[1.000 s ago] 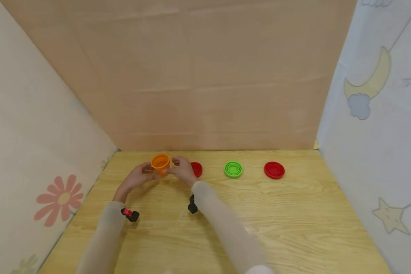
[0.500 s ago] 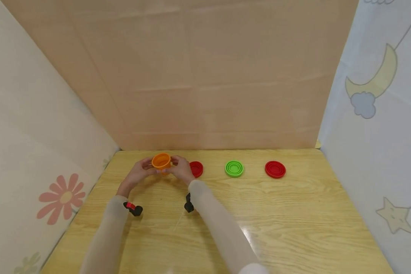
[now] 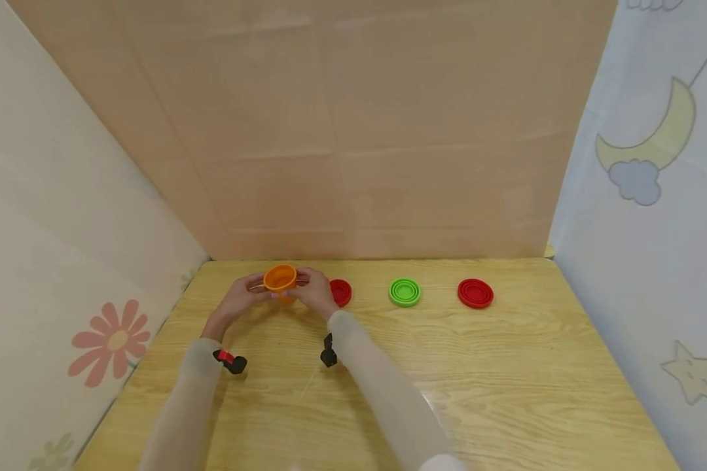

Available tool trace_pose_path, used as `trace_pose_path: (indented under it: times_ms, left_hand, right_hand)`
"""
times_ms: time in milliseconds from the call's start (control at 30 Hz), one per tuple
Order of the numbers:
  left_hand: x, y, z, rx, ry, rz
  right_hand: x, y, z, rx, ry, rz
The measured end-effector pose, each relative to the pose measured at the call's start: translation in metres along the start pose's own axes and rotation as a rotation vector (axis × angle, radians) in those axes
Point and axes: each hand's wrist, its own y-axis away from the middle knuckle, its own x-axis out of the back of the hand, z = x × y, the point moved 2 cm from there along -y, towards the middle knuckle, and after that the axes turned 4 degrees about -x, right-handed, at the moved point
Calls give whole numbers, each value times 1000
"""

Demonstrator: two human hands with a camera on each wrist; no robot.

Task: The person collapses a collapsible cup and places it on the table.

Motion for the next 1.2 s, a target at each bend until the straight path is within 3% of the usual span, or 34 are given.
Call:
trace_pose_path:
  times_ms: [267,467,667,867,1067,1200]
  left_hand:
    - [-10,2,12,-29,10,27]
    - [-27,5,27,-77,20,11]
    - [-54,12,41,-61,58,-7]
    - [-86,23,53,-63,121,-25]
    - [-115,31,66,-84,109,-84]
    - [-132,32,66,-83,100,-125]
  right_hand:
    - [16,10,-6,39,7,-13]
    - [35,27,-8,77,21,-18]
    - [60,50,-8,112,77,-5]
    - [87,83,-8,93,77,-25]
    - [112,112,0,103,121,-19]
    - [126,129,7,86,153,-19]
